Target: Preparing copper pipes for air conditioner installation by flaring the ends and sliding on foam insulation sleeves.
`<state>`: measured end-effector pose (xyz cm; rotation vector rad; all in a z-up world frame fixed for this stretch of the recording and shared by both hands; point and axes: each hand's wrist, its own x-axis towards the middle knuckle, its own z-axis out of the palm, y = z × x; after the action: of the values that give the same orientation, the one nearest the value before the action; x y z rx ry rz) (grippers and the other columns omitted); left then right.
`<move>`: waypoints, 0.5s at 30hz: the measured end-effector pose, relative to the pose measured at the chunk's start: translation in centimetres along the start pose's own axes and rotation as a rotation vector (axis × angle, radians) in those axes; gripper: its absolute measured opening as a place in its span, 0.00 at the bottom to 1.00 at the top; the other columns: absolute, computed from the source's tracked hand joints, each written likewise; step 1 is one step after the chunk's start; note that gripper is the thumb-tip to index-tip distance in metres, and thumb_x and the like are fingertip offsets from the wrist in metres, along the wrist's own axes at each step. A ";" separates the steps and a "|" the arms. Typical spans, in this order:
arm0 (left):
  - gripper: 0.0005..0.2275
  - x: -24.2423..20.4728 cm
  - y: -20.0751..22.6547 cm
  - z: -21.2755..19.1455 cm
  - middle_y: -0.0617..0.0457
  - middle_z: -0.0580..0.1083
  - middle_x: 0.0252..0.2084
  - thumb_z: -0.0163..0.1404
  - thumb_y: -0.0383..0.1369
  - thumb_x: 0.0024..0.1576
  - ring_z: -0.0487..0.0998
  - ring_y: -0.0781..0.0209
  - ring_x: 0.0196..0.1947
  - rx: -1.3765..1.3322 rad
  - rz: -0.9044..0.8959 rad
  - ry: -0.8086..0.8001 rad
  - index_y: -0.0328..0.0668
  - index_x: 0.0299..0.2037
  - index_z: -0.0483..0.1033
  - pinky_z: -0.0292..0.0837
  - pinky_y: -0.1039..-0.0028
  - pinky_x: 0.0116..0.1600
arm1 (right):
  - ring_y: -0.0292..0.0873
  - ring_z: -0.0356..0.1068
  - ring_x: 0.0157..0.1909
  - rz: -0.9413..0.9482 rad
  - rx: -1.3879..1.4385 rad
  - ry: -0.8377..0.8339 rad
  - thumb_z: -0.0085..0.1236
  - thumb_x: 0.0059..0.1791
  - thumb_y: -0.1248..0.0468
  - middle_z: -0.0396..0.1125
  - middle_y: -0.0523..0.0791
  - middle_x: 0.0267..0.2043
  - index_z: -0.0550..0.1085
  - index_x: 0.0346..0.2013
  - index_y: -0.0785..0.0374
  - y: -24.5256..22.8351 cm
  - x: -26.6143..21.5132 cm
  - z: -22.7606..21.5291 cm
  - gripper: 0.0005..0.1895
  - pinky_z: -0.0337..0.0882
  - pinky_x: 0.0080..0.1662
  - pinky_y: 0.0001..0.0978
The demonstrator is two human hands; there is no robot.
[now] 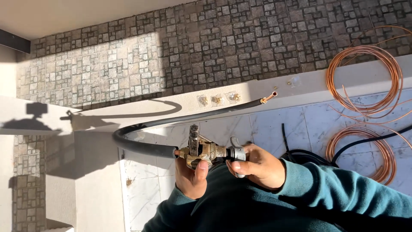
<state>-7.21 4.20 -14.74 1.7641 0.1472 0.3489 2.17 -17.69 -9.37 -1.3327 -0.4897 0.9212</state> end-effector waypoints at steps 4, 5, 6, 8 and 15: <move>0.26 -0.4 -1.0 -0.6 0.50 0.75 0.38 0.50 0.54 0.58 0.76 0.60 0.35 0.093 -0.006 -0.036 0.35 0.48 0.73 0.73 0.68 0.43 | 0.40 0.62 0.35 -0.298 -0.308 0.010 0.70 0.42 0.54 0.62 0.41 0.29 0.73 0.35 0.60 -4.2 1.6 -1.7 0.18 0.58 0.39 0.34; 0.24 -0.8 -1.2 -0.7 0.49 0.76 0.37 0.50 0.54 0.58 0.77 0.60 0.35 0.118 0.026 -0.106 0.36 0.46 0.75 0.73 0.68 0.42 | 0.44 0.62 0.38 -0.819 -0.995 0.017 0.69 0.42 0.51 0.62 0.41 0.30 0.71 0.33 0.57 -6.2 2.2 -2.5 0.18 0.56 0.42 0.36; 0.24 -0.4 0.0 -0.3 0.49 0.76 0.37 0.50 0.54 0.58 0.77 0.60 0.35 0.116 0.027 -0.109 0.36 0.46 0.75 0.73 0.68 0.42 | 0.44 0.62 0.38 -0.818 -0.997 0.021 0.69 0.42 0.51 0.62 0.41 0.30 0.71 0.33 0.57 -6.4 2.0 -2.6 0.18 0.56 0.42 0.36; 0.23 0.4 2.3 0.5 0.48 0.75 0.40 0.51 0.52 0.59 0.75 0.57 0.38 0.085 0.030 -0.036 0.35 0.45 0.75 0.72 0.67 0.44 | 0.43 0.63 0.38 -0.703 -0.860 0.009 0.68 0.43 0.48 0.62 0.42 0.32 0.71 0.36 0.59 -6.8 1.5 -2.7 0.21 0.59 0.42 0.35; 0.23 0.1 1.7 -0.6 0.49 0.75 0.40 0.54 0.50 0.58 0.76 0.61 0.36 -0.046 0.023 0.085 0.34 0.48 0.71 0.75 0.70 0.43 | 0.39 0.63 0.37 -0.380 -0.441 -0.092 0.65 0.48 0.41 0.63 0.43 0.36 0.68 0.44 0.66 -6.8 1.7 -2.7 0.32 0.67 0.42 0.32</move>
<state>-7.49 4.35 -12.95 1.7075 0.1777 0.4409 7.14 -17.74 -3.79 -1.5226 -1.0233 0.5759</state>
